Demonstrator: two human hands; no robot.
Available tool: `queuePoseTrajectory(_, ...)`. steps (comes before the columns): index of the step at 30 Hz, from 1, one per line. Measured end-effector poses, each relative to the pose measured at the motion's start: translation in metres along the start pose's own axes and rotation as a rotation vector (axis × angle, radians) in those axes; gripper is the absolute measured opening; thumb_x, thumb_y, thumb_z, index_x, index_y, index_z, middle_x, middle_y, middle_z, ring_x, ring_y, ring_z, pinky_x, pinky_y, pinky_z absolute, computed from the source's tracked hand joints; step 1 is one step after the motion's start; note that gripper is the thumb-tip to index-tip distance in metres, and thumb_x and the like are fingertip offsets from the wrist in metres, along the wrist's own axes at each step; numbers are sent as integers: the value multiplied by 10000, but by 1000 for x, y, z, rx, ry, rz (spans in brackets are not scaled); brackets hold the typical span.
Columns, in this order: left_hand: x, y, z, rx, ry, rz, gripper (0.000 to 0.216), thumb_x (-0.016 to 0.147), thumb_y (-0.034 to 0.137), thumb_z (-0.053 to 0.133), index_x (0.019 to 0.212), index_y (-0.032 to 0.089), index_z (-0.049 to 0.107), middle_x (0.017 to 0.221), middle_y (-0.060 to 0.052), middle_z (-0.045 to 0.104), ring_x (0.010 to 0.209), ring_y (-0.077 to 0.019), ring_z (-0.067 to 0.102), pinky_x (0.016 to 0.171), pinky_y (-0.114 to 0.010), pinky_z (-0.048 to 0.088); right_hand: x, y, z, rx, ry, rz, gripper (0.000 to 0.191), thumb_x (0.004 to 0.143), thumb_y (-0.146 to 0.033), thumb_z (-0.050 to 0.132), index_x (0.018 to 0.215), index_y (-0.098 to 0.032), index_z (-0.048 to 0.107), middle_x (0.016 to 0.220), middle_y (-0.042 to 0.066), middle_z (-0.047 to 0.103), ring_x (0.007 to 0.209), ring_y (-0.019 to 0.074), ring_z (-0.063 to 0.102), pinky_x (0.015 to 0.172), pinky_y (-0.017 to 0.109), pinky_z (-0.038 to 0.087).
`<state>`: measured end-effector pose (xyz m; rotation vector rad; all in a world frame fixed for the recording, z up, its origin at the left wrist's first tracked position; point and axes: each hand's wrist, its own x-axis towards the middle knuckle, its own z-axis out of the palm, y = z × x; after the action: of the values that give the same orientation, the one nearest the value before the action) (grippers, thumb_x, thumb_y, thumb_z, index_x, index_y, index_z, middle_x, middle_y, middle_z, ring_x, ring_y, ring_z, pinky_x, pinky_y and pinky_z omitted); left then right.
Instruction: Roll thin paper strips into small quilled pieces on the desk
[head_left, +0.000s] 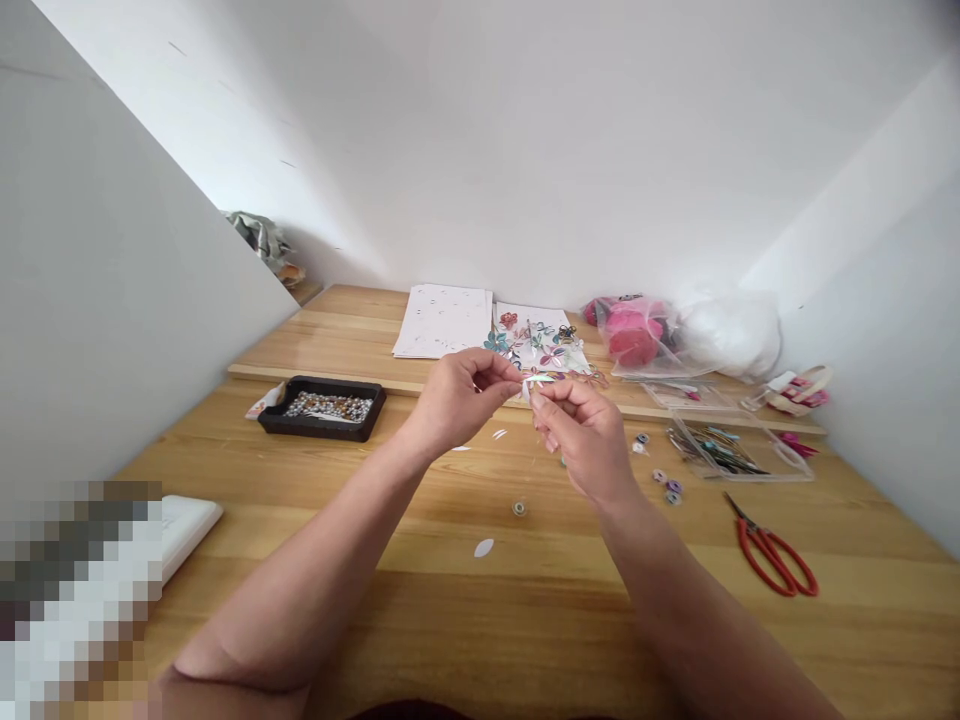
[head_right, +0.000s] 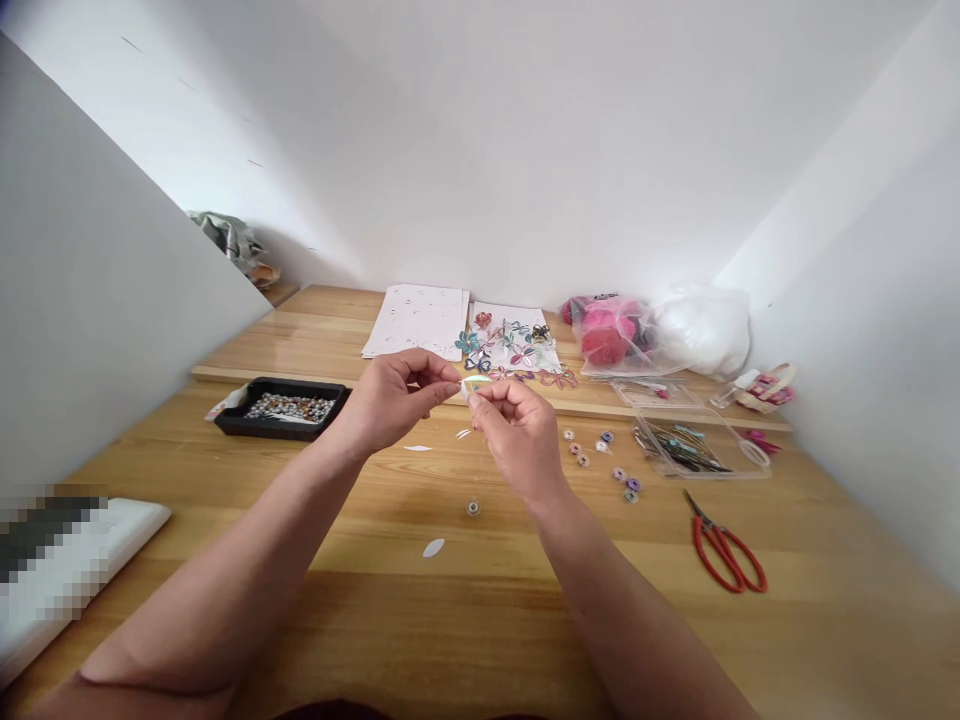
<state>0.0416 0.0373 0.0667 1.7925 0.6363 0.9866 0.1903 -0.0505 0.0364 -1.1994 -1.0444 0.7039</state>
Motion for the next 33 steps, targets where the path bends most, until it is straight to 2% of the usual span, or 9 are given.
queuePoseTrajectory(4,1,-4,0,52,53,57,42,788,168,692,819,147,711,769,-31,702,640,-94,547,603,-230,439,-2,-4,2,-136,17,-67,203,844,-361,728,793,-173,671,600,-19,623,452,66,457,438,211,336)
queuePoseTrajectory(13,2,-6,0,89,68,57,55,799,181,687,835,151,716,772,-33,710,634,-97,560,603,-234,448,-3,-3,4,-135,31,-44,206,837,-366,727,816,-168,673,610,-12,641,462,72,469,447,213,354)
queuePoseTrajectory(18,1,-6,1,72,64,52,61,793,191,693,832,151,718,770,-32,708,633,-97,558,581,-226,436,-1,4,2,5,17,-11,225,841,-384,739,925,-182,691,566,-35,594,466,75,438,444,211,316)
queuePoseTrajectory(24,0,-3,3,23,35,25,70,794,206,691,834,153,716,763,-26,705,588,-83,532,551,-214,433,1,1,7,201,42,87,281,750,-395,802,886,-187,673,524,-63,501,457,68,378,414,202,234)
queuePoseTrajectory(33,-1,-8,7,3,15,17,93,791,230,712,843,154,720,780,-33,707,603,-81,532,544,-205,422,2,2,9,240,134,80,314,710,-416,832,868,-197,671,623,-49,570,440,41,339,406,206,244)
